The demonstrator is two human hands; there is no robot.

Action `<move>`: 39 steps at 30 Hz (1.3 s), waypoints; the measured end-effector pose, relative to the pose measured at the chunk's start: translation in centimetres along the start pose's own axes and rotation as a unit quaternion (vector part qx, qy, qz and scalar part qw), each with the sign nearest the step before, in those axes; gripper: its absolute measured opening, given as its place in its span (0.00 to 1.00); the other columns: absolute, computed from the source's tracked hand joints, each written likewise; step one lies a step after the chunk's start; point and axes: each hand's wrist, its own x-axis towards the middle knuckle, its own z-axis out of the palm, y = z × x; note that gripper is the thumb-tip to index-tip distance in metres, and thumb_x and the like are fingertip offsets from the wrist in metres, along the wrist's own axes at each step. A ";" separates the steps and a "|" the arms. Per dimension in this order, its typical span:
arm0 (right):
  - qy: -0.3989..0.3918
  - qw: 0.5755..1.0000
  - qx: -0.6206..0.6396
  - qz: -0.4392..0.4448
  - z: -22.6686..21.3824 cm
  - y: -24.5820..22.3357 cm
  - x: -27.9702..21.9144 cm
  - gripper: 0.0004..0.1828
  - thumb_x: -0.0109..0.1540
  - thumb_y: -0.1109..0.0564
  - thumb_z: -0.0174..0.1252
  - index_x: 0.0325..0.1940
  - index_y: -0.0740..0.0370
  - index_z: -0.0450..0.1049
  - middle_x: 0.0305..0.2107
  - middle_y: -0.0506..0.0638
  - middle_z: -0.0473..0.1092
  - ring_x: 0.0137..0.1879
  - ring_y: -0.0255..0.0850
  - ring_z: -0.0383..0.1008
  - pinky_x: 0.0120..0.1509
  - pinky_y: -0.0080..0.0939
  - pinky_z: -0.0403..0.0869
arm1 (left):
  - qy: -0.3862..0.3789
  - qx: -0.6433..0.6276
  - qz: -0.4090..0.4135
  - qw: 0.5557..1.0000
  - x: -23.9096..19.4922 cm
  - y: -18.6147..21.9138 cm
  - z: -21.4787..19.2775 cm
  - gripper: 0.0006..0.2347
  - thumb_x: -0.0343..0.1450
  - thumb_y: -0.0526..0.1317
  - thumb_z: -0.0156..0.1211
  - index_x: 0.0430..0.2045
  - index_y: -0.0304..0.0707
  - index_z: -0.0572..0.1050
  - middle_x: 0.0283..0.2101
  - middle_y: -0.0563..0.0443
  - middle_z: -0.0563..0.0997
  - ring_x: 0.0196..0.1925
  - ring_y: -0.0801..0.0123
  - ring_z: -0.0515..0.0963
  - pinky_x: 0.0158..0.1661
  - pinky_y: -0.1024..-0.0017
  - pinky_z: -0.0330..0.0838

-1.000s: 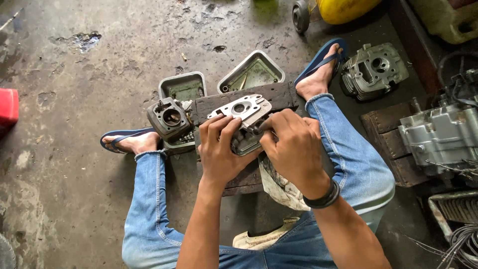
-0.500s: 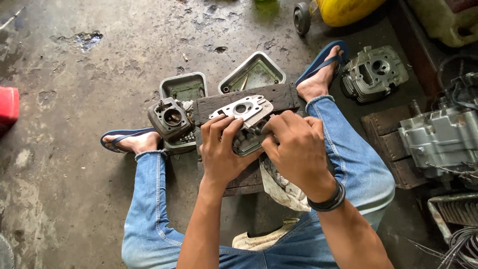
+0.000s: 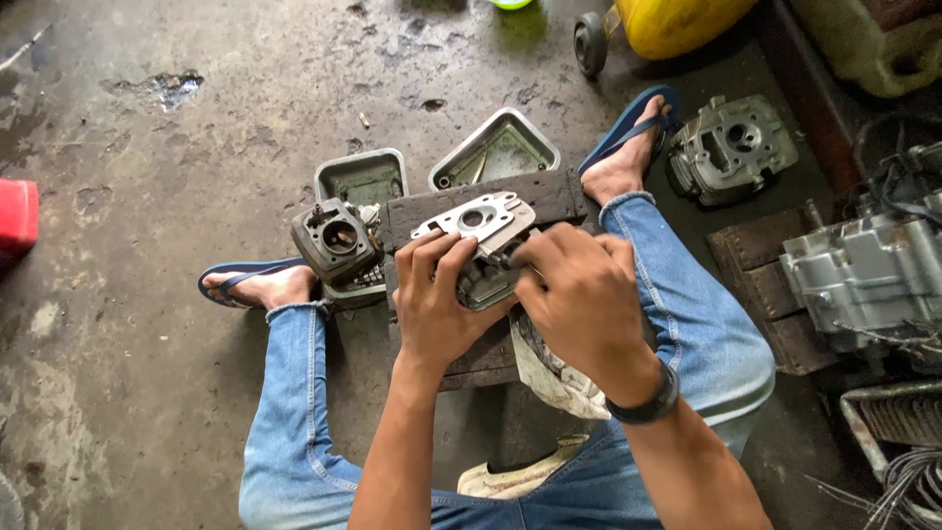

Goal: The person sits on the floor and uses a small metal tool to scrape and clean the surface of a disassembled engine cylinder head. They wipe the part with a cloth and continue to work on the internal surfaces of the metal component.

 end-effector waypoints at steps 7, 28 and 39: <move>0.060 0.961 0.182 0.199 0.1 5.7 -4.3 0.06 0.65 0.55 0.56 0.47 0.48 0.75 0.33 0.45 0.71 0.41 0.43 0.74 0.55 0.44 0.69 | 0.000 -0.028 -0.021 0.999 -0.3 0.1 0.6 0.35 0.52 0.54 0.83 0.52 0.43 0.76 0.51 0.47 0.75 0.59 0.46 0.73 0.59 0.50 0.73; -0.057 0.984 -0.041 0.164 4.0 5.9 -6.8 0.09 0.65 0.44 0.64 0.47 0.43 0.78 0.40 0.39 0.71 0.50 0.45 0.73 0.58 0.51 0.67 | -0.054 0.101 -0.186 0.976 -6.4 -4.6 -4.8 0.23 0.67 0.48 0.70 0.56 0.45 0.76 0.45 0.43 0.76 0.44 0.46 0.78 0.47 0.53 0.72; 0.124 0.968 0.152 0.157 1.7 3.5 -7.9 0.06 0.69 0.47 0.64 0.42 0.48 0.81 0.26 0.40 0.71 0.35 0.37 0.70 0.54 0.39 0.62 | -0.282 0.121 -0.211 0.928 -3.7 -7.1 -5.6 0.10 0.66 0.48 0.69 0.38 0.57 0.78 0.35 0.56 0.80 0.41 0.57 0.79 0.46 0.61 0.74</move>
